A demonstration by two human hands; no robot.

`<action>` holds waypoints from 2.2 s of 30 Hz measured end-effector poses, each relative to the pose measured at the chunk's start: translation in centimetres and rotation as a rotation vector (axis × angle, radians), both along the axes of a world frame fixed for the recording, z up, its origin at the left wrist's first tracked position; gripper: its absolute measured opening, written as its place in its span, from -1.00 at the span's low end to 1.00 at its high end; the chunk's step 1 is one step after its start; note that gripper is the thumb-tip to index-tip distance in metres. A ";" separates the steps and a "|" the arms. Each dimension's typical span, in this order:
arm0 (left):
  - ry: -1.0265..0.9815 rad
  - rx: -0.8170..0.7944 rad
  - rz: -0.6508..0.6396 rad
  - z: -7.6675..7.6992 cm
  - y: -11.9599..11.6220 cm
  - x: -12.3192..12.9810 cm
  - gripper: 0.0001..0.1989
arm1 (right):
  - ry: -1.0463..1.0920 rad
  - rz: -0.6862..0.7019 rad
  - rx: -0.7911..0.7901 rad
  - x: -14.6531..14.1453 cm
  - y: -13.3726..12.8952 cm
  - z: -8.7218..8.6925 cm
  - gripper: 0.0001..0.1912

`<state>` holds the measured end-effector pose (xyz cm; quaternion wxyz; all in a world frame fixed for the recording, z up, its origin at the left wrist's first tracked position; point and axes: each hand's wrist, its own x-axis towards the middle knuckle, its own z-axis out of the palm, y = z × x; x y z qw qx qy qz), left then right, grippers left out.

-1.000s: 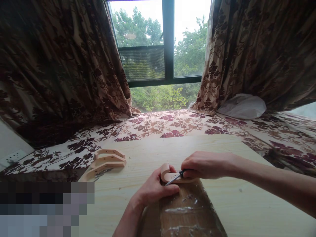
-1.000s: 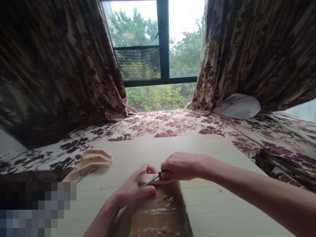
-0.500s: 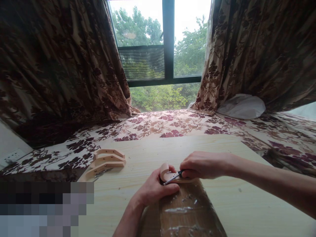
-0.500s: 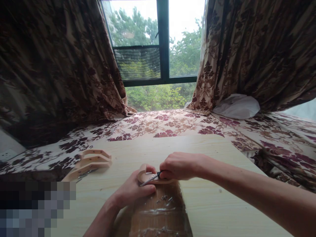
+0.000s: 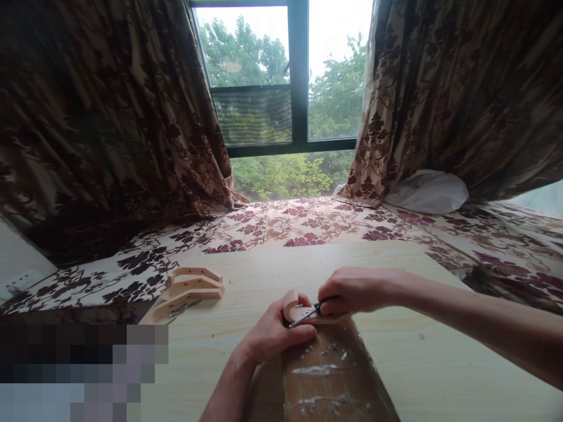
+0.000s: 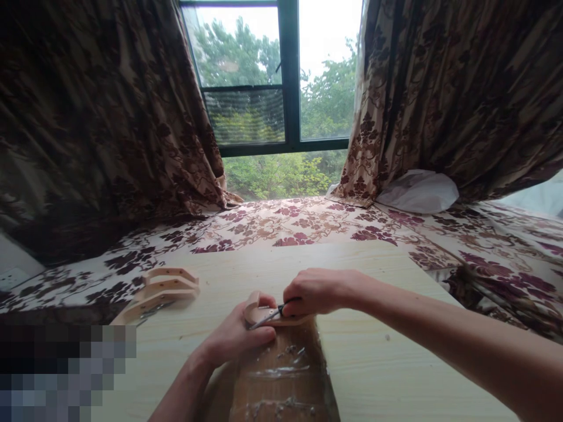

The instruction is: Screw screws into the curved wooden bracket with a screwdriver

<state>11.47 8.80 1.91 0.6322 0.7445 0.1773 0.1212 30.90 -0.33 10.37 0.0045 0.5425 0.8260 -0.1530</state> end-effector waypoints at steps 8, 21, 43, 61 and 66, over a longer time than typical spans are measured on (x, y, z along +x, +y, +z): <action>-0.018 -0.040 -0.014 0.2 -0.2 -0.1 -0.58 | -0.018 -0.115 0.126 0.3 -1.9 5.4 -0.74; -0.089 -0.050 0.030 -0.1 -0.6 -0.2 -0.64 | -0.155 -0.067 0.244 -3.6 -2.6 7.5 -0.79; -0.107 -0.095 0.021 -0.3 -0.6 -0.1 -0.62 | -0.199 -0.011 0.228 -4.4 -1.7 7.2 -0.76; -0.105 -0.090 0.033 -0.1 -0.8 0.0 -0.65 | -0.193 -0.168 0.166 -4.3 0.8 7.3 -0.78; -0.102 -0.086 0.034 0.0 -0.8 -0.1 -0.67 | -0.156 -0.115 0.162 -4.1 0.2 7.9 -0.79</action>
